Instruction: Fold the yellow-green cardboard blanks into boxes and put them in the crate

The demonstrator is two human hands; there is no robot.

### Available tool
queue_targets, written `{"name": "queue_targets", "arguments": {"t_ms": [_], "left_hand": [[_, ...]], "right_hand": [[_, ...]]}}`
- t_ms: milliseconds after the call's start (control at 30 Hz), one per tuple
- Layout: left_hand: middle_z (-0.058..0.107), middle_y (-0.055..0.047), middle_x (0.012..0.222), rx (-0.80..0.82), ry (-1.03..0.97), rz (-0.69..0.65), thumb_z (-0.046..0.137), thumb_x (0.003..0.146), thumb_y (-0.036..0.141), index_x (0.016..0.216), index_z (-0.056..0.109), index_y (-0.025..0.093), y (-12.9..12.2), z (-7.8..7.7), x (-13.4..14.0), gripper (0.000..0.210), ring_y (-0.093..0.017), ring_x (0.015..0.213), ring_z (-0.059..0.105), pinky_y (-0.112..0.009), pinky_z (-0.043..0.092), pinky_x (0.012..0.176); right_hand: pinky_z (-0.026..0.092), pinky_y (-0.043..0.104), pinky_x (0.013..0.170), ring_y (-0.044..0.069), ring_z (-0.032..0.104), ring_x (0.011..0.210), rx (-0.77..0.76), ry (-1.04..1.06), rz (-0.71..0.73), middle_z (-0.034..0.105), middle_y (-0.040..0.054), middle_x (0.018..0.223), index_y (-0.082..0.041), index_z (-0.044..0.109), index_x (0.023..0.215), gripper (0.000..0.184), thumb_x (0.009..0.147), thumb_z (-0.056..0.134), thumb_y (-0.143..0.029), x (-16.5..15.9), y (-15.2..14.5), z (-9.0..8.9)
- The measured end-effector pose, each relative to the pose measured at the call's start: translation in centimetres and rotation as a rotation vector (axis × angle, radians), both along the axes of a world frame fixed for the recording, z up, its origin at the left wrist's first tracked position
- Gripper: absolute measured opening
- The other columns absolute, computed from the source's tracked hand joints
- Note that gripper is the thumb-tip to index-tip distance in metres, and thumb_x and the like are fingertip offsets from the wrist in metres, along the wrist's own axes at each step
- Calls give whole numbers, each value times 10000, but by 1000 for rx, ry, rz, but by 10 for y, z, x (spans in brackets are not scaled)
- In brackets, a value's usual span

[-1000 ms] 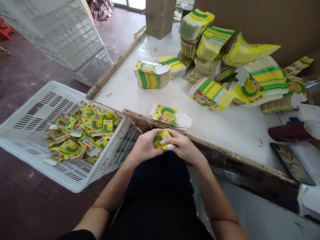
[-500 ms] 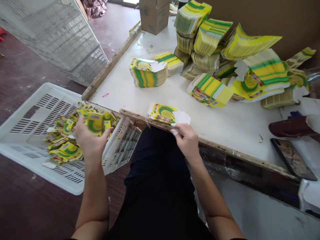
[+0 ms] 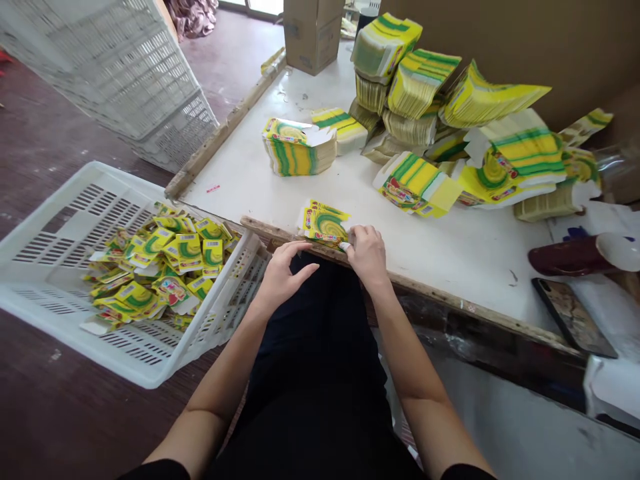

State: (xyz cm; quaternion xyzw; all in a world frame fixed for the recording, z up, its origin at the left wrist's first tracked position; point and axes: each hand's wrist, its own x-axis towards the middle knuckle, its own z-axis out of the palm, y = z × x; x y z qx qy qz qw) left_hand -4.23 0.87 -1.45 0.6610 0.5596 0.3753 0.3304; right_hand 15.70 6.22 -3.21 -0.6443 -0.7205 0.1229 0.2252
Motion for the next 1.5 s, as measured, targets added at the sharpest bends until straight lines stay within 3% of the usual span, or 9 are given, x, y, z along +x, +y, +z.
{"name": "queue_targets", "arguments": {"t_ms": [367,533,633,733,867,1000,1200,1367,1500], "left_hand": [[729,-80,1041,-186,-242,79,678,770,382,984,656,194,-7,-8,8,285,-229,996,683,-392,539,890],[671,-13,830,-216,-540,260,758,701,444,868,525,198,-5,-15,19,379,-167,818,680,-305,557,768],[678,-39,937,-153,-702,365,751,702,527,983,516,207,-3,-12,30,487,-192,923,683,-319,557,807],[680,-96,1055,-132,-797,304,621,770,646,1138,523,220,-1,0,42,571,-246,1038,667,-368,555,832],[676,-103,1043,-100,-792,228,314,865,736,1214,522,256,0,17,51,629,-257,1031,661,-401,549,814],[593,-59,791,-24,-834,279,238,855,761,1063,577,241,2,25,51,654,-229,818,647,-397,547,758],[400,29,663,134,-907,397,372,795,810,832,476,258,2,18,53,563,-133,553,451,-295,490,597],[480,-10,709,77,-664,395,102,629,979,925,534,246,1,9,56,902,-164,626,488,-301,495,619],[473,-11,728,53,-683,414,-75,625,935,952,531,252,3,10,57,969,-159,612,463,-293,459,593]], "right_hand": [[497,400,801,257,604,840,-76,126,3,636,77,881,-216,558,795,184,690,612,-74,0,2,18],[499,344,684,187,591,668,-111,417,56,649,29,781,-225,518,713,125,701,590,-123,-2,-23,41],[489,303,597,153,570,608,-210,655,116,665,22,805,-226,518,727,89,714,605,-213,-8,-40,45],[475,278,547,139,564,601,-321,845,132,670,26,840,-224,527,753,129,693,625,-283,-17,-50,41],[476,273,565,136,543,596,-384,898,160,604,-12,710,-224,540,764,124,703,620,-297,-31,-61,37],[486,279,614,141,548,636,-404,972,197,568,-22,700,-222,536,783,130,737,618,-312,-38,-73,42],[498,275,638,146,573,684,-429,1045,166,582,-16,756,-222,529,881,228,738,665,-336,-48,-83,40],[504,277,608,155,599,698,-385,1017,114,630,2,812,-238,478,967,305,751,657,-358,-53,-86,23],[520,297,659,158,620,726,-369,1008,142,658,23,864,-241,456,1004,275,796,612,-328,-55,-90,16]]}}
